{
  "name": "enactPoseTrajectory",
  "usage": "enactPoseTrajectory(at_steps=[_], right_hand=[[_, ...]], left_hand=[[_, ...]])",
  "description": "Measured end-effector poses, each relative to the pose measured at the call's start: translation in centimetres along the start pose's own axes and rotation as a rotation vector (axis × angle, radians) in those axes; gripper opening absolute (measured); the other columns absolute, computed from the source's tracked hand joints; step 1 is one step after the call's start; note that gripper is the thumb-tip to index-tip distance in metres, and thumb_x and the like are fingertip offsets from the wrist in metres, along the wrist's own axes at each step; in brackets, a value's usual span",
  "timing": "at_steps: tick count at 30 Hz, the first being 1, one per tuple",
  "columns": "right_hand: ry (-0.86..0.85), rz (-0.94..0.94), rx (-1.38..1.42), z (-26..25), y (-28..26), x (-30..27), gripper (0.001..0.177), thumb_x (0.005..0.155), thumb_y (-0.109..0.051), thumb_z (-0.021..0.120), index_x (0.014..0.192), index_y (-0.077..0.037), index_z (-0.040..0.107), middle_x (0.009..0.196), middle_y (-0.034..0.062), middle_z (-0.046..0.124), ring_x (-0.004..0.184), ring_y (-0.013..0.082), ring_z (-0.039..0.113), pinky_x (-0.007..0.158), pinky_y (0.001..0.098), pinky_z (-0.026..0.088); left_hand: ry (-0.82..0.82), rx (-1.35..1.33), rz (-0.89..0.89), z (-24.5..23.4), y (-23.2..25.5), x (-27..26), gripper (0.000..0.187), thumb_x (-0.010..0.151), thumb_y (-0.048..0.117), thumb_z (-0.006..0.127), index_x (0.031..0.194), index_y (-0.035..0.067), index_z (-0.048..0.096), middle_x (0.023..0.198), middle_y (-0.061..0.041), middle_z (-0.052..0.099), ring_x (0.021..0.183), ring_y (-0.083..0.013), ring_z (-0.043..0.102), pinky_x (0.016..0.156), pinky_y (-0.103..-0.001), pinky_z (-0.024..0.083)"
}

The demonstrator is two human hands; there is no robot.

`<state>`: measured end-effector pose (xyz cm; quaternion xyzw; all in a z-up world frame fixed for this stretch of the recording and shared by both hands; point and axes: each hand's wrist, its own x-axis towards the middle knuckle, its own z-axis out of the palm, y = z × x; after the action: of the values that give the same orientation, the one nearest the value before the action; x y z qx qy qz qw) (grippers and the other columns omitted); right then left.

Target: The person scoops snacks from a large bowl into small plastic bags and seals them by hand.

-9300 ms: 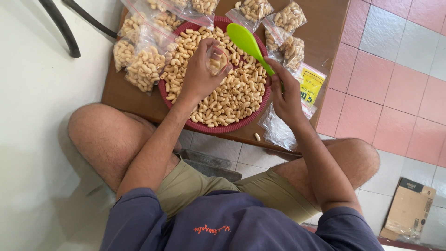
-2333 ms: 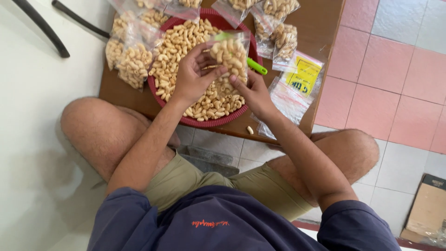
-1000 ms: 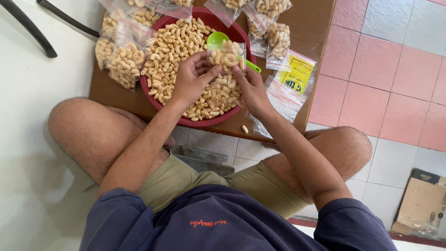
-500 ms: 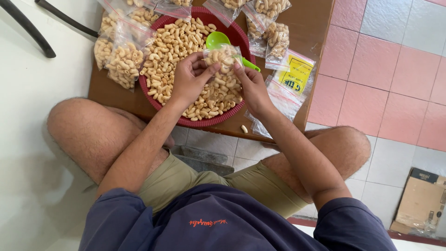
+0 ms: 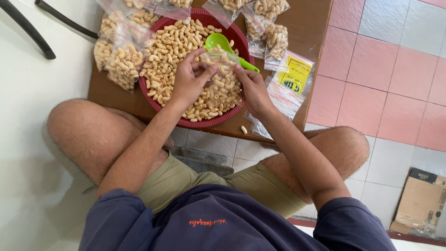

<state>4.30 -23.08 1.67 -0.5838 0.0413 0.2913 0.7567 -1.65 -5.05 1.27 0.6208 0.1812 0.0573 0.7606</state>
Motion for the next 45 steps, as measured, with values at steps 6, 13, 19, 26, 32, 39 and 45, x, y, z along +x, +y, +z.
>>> enactPoseTrajectory(at_steps=[6,13,19,26,32,39,45], right_hand=[[0.081,0.021,0.098,0.2,0.3,0.3,0.036,0.098,-0.029,0.078,0.090,0.006,0.075,0.076,0.0153,0.076,0.065,0.0237,0.079,0.058,0.0339,0.067],[0.090,0.040,0.127,0.7,-0.3,-0.5,0.034,0.097,-0.029,0.078,0.091,0.004,0.075,0.079,0.0172,0.078,0.070,0.0262,0.081,0.060,0.0355,0.069],[0.072,0.054,0.103,0.5,0.3,-0.3,0.034,0.099,-0.029,0.076,0.094,0.006,0.075,0.081,0.0199,0.078,0.071,0.0278,0.082,0.061,0.0380,0.070],[-0.025,-0.209,-0.199,1.0,-1.6,-2.0,0.023,0.105,-0.024,0.071,0.108,-0.002,0.078,0.092,0.0058,0.073,0.091,0.0151,0.070,0.085,0.0344,0.064],[-0.074,-0.498,-0.349,0.0,-2.0,-1.1,0.017,0.109,-0.008,0.064,0.118,-0.005,0.078,0.097,0.0070,0.071,0.101,0.0130,0.062,0.100,0.0348,0.056],[-0.101,-0.643,-0.341,-1.2,-1.2,0.2,0.020,0.108,-0.003,0.066,0.126,-0.001,0.073,0.113,0.0167,0.075,0.114,0.0242,0.070,0.108,0.0426,0.054],[-0.183,-1.003,-0.658,-2.5,-2.6,1.4,0.041,0.097,-0.015,0.086,0.134,-0.005,0.070,0.132,0.0136,0.071,0.135,0.0384,0.064,0.124,0.0524,0.036]], left_hand=[[0.017,-0.077,-0.071,0.3,0.4,-0.3,0.063,0.101,0.022,0.082,0.150,0.000,0.050,0.099,-0.012,0.076,0.093,-0.0203,0.081,0.080,-0.042,0.075],[0.046,-0.050,-0.074,-0.1,0.4,0.0,0.054,0.103,0.013,0.075,0.150,0.001,0.051,0.098,-0.015,0.078,0.086,-0.0224,0.082,0.075,-0.042,0.076],[0.067,-0.046,-0.074,-1.4,-1.6,0.8,0.056,0.104,0.016,0.074,0.151,0.002,0.047,0.105,-0.019,0.077,0.082,-0.0250,0.082,0.071,-0.045,0.077],[0.044,0.002,0.064,-0.6,0.0,0.3,0.034,0.105,0.023,0.075,0.129,0.003,0.062,0.108,-0.016,0.080,0.096,-0.0232,0.082,0.083,-0.038,0.071],[-0.020,0.047,0.187,-0.2,0.6,0.2,0.023,0.107,0.023,0.073,0.122,0.008,0.066,0.109,-0.012,0.081,0.104,-0.0170,0.078,0.092,-0.033,0.065],[-0.054,0.075,0.260,0.3,1.8,-0.9,0.019,0.110,0.021,0.069,0.117,0.004,0.063,0.111,-0.019,0.080,0.109,-0.0231,0.077,0.095,-0.036,0.063],[-0.153,0.410,0.405,1.8,5.0,-2.9,0.002,0.109,0.006,0.066,0.109,0.004,0.067,0.109,-0.020,0.082,0.112,-0.0346,0.077,0.096,-0.047,0.062]])
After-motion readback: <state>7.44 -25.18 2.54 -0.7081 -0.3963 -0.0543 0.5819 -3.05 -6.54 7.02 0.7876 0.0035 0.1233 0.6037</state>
